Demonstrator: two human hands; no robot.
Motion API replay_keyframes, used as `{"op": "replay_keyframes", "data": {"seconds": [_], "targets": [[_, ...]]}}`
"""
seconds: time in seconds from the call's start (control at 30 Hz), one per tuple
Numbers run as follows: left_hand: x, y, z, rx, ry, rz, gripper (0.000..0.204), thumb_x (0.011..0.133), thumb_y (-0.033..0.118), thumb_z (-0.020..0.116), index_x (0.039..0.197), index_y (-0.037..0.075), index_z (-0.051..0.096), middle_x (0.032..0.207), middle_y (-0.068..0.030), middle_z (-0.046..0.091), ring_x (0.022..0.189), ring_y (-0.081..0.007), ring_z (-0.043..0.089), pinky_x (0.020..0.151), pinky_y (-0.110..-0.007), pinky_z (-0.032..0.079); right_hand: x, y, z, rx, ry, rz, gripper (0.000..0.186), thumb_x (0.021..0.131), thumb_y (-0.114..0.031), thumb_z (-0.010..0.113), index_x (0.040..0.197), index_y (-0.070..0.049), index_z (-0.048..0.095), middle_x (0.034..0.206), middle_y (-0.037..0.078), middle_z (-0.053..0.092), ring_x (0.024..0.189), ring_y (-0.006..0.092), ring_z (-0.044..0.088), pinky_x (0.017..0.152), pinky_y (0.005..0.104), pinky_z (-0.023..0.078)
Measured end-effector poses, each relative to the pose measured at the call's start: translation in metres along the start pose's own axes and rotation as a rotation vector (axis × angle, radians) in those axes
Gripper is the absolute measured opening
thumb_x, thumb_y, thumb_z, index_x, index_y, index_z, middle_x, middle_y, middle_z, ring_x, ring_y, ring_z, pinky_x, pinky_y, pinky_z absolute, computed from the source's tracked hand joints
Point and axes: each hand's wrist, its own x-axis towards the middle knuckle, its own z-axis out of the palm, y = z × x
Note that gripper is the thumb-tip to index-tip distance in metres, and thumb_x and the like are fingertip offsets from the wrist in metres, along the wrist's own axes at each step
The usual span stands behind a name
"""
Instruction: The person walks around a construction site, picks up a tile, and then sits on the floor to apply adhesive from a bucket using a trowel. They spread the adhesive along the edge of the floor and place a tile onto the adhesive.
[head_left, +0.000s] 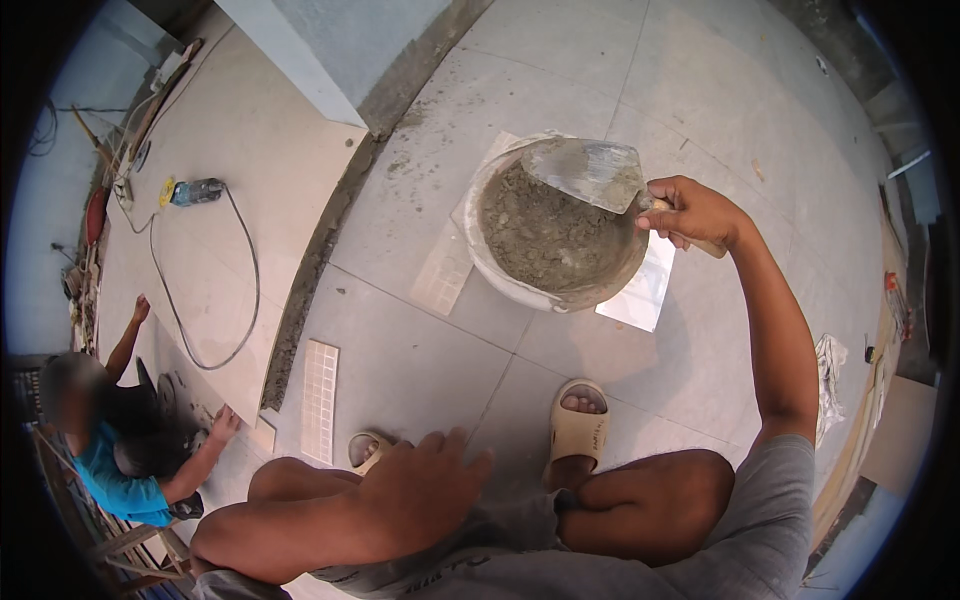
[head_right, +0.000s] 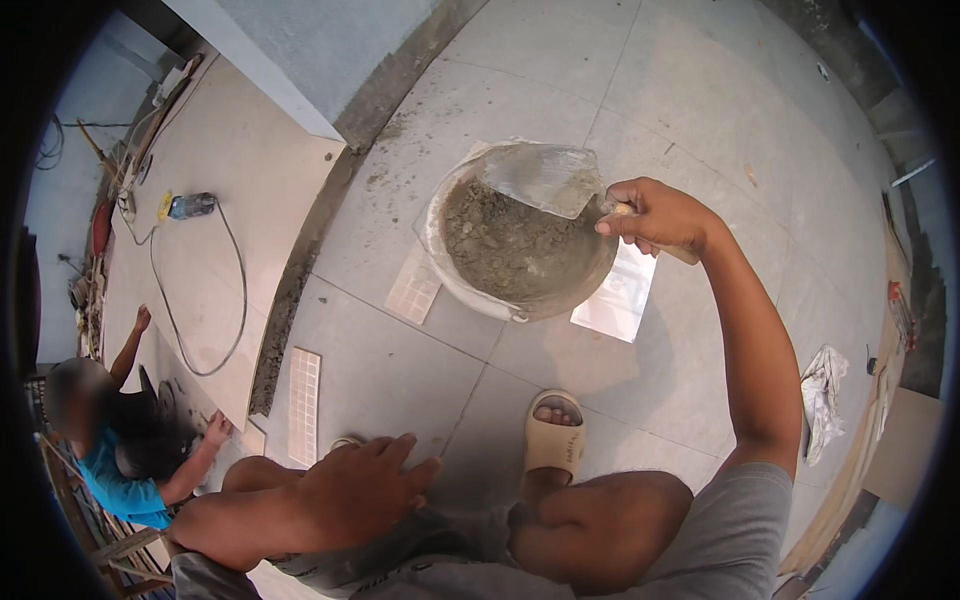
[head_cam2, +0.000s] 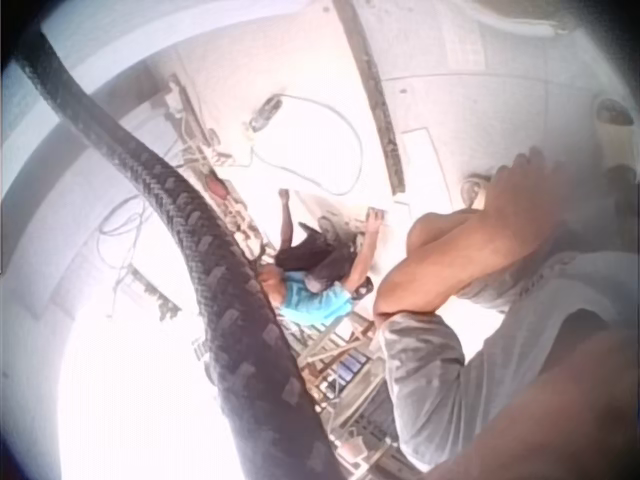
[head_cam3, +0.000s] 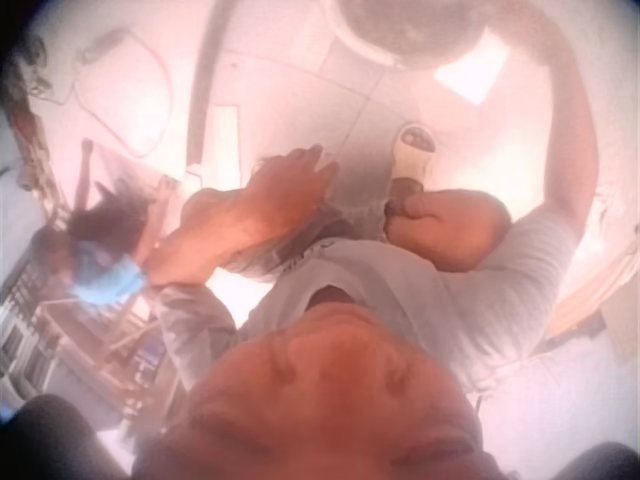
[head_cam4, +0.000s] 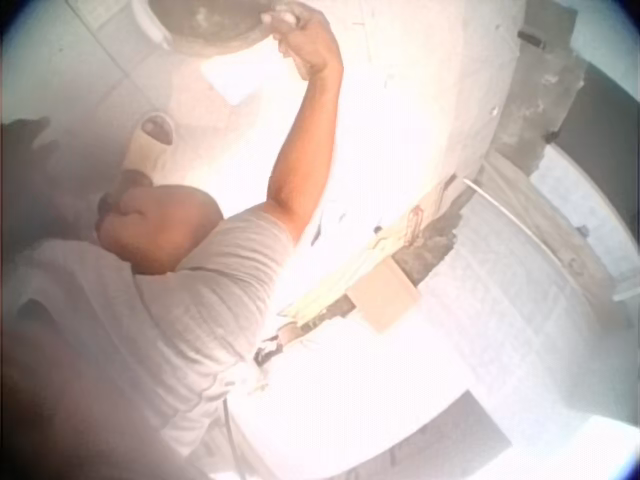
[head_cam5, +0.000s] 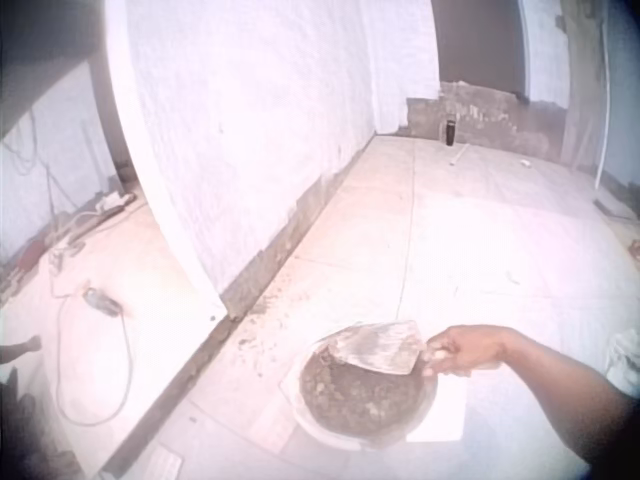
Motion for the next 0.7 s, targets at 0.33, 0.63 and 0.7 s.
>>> {"op": "replay_keyframes", "data": {"seconds": [0.33,0.63,0.7], "targets": [[0.012,-0.012,-0.002,-0.027,-0.089,-0.004,0.042,0.093,0.026,0.057,0.129,0.004,0.054,0.116,-0.0213,0.059,0.102,-0.0332,0.065,0.078,-0.043,0.057,0.063,0.102,-0.023,-0.575,0.243,-0.198,0.024,0.08,-0.009,0.062,0.103,-0.001,0.063,0.085,0.019,0.068,0.083,0.0353,0.064,0.076,0.0428,0.051],[0.034,-0.017,-0.018,-0.06,-0.206,-0.086,0.043,0.094,0.028,0.057,0.129,0.004,0.052,0.12,-0.024,0.058,0.105,-0.0359,0.064,0.083,-0.042,0.056,0.088,0.107,-0.042,-0.709,0.151,-0.004,0.027,0.087,-0.009,0.056,0.112,-0.003,0.065,0.106,0.02,0.07,0.099,0.0378,0.065,0.086,0.0432,0.052],[0.031,-0.018,-0.016,-0.075,-0.166,-0.076,0.043,0.094,0.028,0.058,0.129,0.003,0.052,0.122,-0.025,0.057,0.106,-0.036,0.064,0.083,-0.042,0.056,0.085,0.114,-0.051,-0.718,0.188,0.042,0.027,0.089,-0.01,0.056,0.113,-0.002,0.065,0.106,0.02,0.07,0.099,0.0377,0.065,0.087,0.0431,0.052]]}}
